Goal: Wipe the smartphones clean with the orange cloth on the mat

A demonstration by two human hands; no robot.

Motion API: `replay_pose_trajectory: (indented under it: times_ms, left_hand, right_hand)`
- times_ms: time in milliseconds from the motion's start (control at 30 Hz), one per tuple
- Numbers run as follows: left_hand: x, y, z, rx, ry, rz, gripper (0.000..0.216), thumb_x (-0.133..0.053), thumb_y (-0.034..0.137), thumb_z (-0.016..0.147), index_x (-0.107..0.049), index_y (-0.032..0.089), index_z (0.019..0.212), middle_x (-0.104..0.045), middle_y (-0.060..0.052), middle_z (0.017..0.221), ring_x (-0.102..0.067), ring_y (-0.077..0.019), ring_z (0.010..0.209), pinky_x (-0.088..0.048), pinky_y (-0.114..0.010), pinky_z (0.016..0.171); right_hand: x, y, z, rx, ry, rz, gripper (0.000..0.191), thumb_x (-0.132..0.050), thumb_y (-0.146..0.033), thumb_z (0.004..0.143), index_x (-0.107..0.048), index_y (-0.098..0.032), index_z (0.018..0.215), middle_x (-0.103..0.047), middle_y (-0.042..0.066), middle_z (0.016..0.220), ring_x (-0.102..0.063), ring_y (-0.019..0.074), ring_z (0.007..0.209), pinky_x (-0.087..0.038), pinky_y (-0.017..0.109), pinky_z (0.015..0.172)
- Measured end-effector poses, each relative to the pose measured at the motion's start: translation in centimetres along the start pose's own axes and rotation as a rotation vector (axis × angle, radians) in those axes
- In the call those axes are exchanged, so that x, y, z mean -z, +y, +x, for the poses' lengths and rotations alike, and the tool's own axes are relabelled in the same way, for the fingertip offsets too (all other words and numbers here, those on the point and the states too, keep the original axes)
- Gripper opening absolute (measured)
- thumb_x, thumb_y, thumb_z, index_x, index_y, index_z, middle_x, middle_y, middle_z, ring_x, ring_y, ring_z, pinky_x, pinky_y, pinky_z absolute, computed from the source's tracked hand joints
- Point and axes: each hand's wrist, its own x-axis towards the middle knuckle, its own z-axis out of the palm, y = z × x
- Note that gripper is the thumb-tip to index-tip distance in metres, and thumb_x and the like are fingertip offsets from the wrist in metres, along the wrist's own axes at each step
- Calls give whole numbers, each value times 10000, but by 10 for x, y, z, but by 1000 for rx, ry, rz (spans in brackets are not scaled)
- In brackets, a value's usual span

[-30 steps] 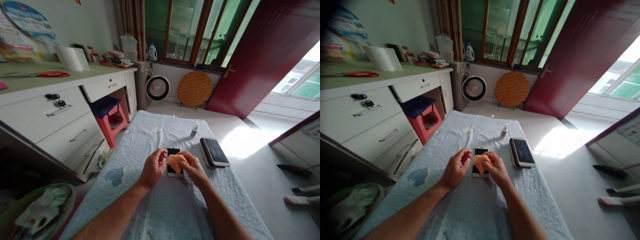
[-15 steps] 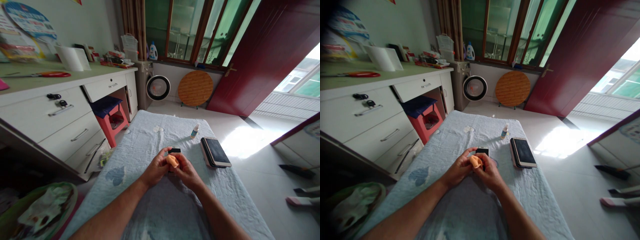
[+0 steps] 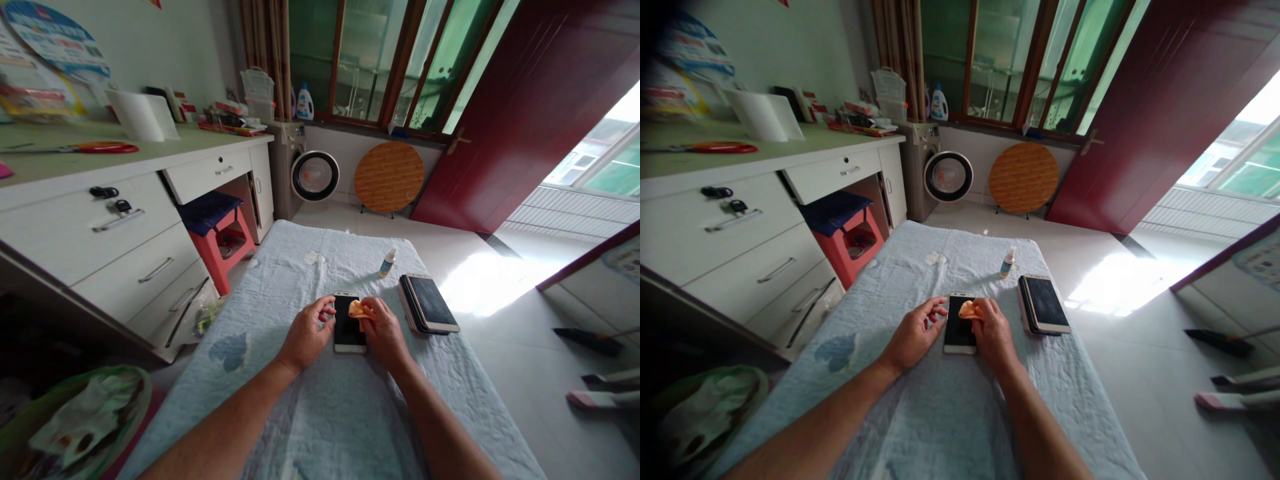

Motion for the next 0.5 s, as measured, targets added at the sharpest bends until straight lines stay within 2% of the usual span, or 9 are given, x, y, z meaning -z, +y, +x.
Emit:
replay_pose_trajectory:
  times_ms: [100,233,367,433,500]
  left_hand:
    - [-1,-2,-1,-58,7,80,382,-574,137,778,-582,188,1156,-668,-46,998,-591,-157,825,-499,-300,796]
    - [-3,-5,-1,-109,15,121,381,-570,105,766,-590,193,1136,-666,-48,1007,-590,-173,871,-498,-320,823]
    - [-2,-6,0,-128,24,176,377,-583,97,759,-593,192,1123,-655,-56,1032,-587,-195,902,-490,-351,852]
    - [-2,-5,0,-138,7,205,386,-617,109,749,-592,187,1127,-648,-67,1061,-579,-218,957,-478,-376,886]
    - [-1,-4,0,-148,-27,224,431,-679,156,730,-583,185,1149,-636,-81,1112,-558,-248,1041,-454,-409,934]
  right_hand:
    - [-2,-1,0,84,-40,-94,318,-440,-66,707,-611,-214,930,-528,52,1017,-548,161,854,-452,263,769]
    - [-3,-10,-3,160,-117,-201,330,-496,-56,679,-631,-222,931,-515,61,1024,-512,194,917,-444,303,830]
    - [-5,-15,-5,174,-114,-297,170,-611,-201,762,-643,-225,928,-518,70,1019,-488,221,927,-439,336,823]
    - [-6,-15,-5,173,-102,-297,85,-593,-241,822,-654,-229,879,-519,67,1010,-490,210,907,-435,325,804]
    - [-8,-14,-3,178,-96,-280,123,-543,-233,870,-661,-230,835,-521,60,976,-495,192,877,-431,304,780]
